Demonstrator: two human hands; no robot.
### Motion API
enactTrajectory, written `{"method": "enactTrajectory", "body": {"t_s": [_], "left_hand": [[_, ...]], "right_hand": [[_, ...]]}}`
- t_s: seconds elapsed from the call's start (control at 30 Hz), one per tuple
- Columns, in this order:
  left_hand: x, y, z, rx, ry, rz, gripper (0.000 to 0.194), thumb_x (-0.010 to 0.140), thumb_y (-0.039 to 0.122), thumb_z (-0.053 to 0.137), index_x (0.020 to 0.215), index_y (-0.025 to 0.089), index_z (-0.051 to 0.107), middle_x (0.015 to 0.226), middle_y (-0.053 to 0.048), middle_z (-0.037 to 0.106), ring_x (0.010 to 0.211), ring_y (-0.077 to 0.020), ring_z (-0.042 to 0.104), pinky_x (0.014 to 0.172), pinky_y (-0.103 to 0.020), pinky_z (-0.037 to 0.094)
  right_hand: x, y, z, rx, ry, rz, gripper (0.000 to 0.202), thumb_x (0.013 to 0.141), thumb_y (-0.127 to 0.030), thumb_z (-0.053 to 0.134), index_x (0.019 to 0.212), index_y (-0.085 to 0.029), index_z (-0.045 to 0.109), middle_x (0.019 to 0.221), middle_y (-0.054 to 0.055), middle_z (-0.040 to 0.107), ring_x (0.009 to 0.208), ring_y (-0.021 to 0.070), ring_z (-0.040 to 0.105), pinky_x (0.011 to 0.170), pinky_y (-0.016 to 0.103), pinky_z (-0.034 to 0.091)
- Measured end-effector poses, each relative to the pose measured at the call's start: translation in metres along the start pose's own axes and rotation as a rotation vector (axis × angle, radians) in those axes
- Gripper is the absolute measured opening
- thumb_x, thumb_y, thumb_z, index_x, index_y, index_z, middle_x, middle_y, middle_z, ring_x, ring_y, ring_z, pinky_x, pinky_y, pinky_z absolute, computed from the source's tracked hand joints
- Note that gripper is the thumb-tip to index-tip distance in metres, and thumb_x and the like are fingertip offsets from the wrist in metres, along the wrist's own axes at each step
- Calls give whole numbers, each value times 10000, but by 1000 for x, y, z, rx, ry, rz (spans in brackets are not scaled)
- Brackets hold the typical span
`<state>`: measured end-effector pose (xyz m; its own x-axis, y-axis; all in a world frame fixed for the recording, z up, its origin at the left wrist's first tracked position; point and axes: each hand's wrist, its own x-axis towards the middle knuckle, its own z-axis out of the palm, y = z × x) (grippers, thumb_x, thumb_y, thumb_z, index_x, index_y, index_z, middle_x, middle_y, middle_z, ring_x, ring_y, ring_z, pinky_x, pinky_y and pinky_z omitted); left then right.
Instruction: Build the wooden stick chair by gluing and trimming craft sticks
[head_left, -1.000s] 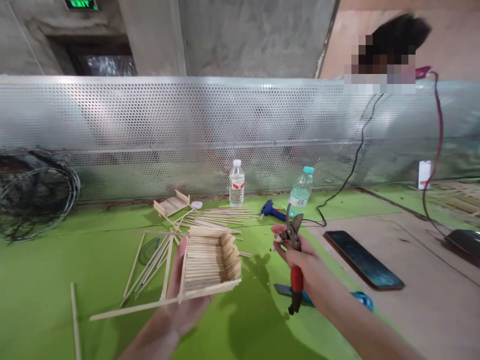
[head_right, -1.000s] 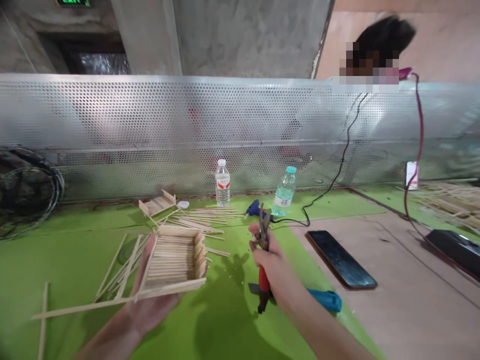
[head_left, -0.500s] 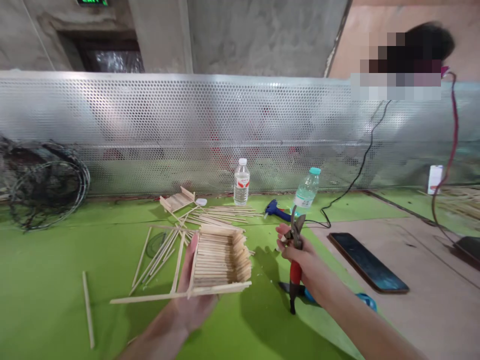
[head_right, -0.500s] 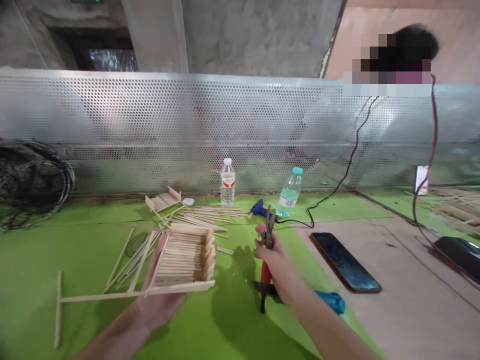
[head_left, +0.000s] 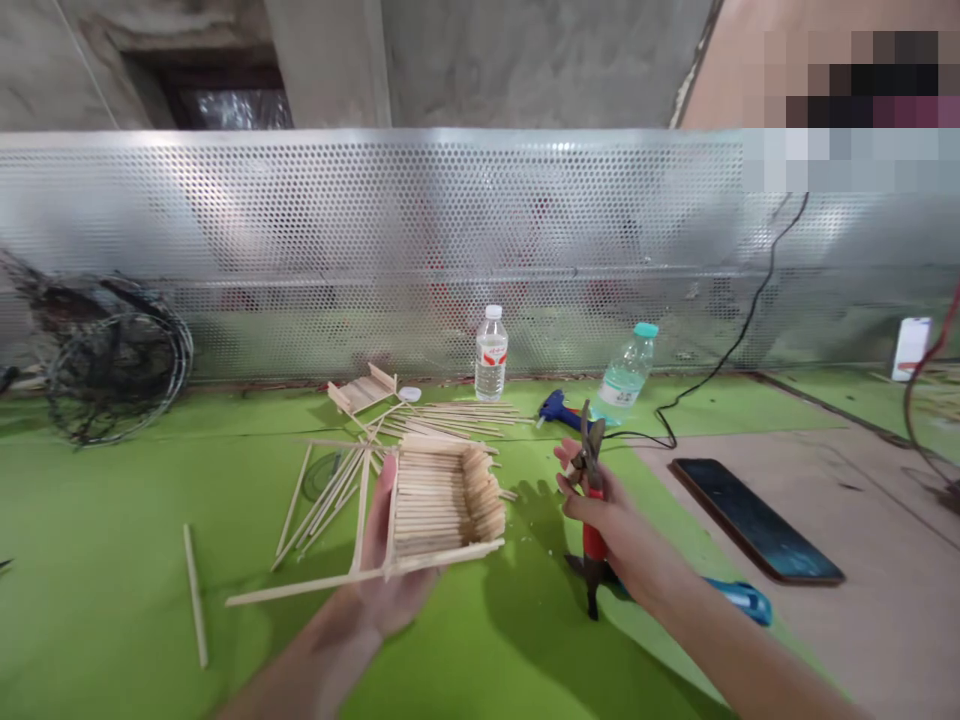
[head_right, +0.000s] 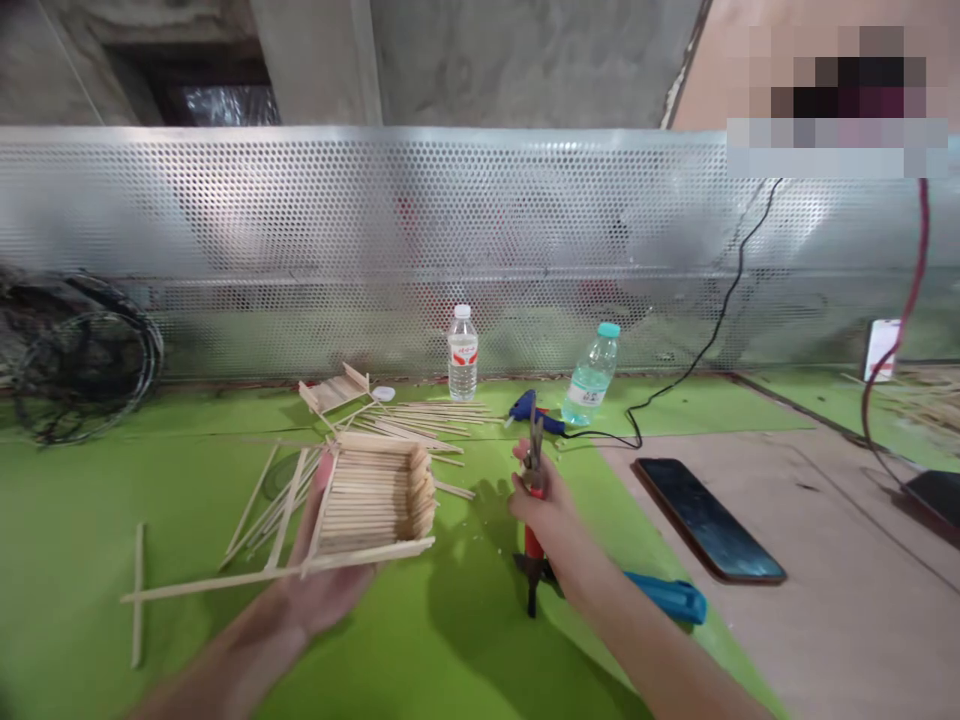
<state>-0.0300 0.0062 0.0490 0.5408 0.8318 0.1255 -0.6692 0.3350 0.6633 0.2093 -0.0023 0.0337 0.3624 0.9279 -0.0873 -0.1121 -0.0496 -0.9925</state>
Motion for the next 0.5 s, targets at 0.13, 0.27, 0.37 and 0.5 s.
{"method": "enactTrajectory", "body": {"t_s": [0.13,0.27,0.37,0.5], "left_hand": [[0,-5,-4,-2,-46,4,751,932,710,259,1356,198,607,1347,-86,647,1266,-306,580,1124,-493,415],[-1,-6,0,64,-57,23,680,954,669,236,1331,266,632,1371,-57,636,1293,-314,560,1134,-527,390],[-1,-4,2,97,-82,18,661,942,683,271,1311,281,645,1355,-57,646,1256,-315,588,1117,-536,411],[0,-3,-2,121,-16,9,688,902,716,358,1311,236,631,1283,-102,682,1170,-323,642,1027,-503,492]], "right_hand": [[-1,4,4,-29,24,-8,678,598,-200,729,1249,-324,586,1358,7,577,1169,251,595,1056,416,422],[-5,3,7,-76,8,-21,612,615,-201,710,1206,-299,589,1280,19,603,1118,254,599,1002,431,432],[-4,4,7,-102,4,-45,548,622,-211,683,1157,-288,591,1240,27,613,1124,259,593,981,425,435],[3,5,1,-138,16,-95,452,634,-231,629,1078,-275,555,1169,38,614,1165,282,571,970,424,434]]}}
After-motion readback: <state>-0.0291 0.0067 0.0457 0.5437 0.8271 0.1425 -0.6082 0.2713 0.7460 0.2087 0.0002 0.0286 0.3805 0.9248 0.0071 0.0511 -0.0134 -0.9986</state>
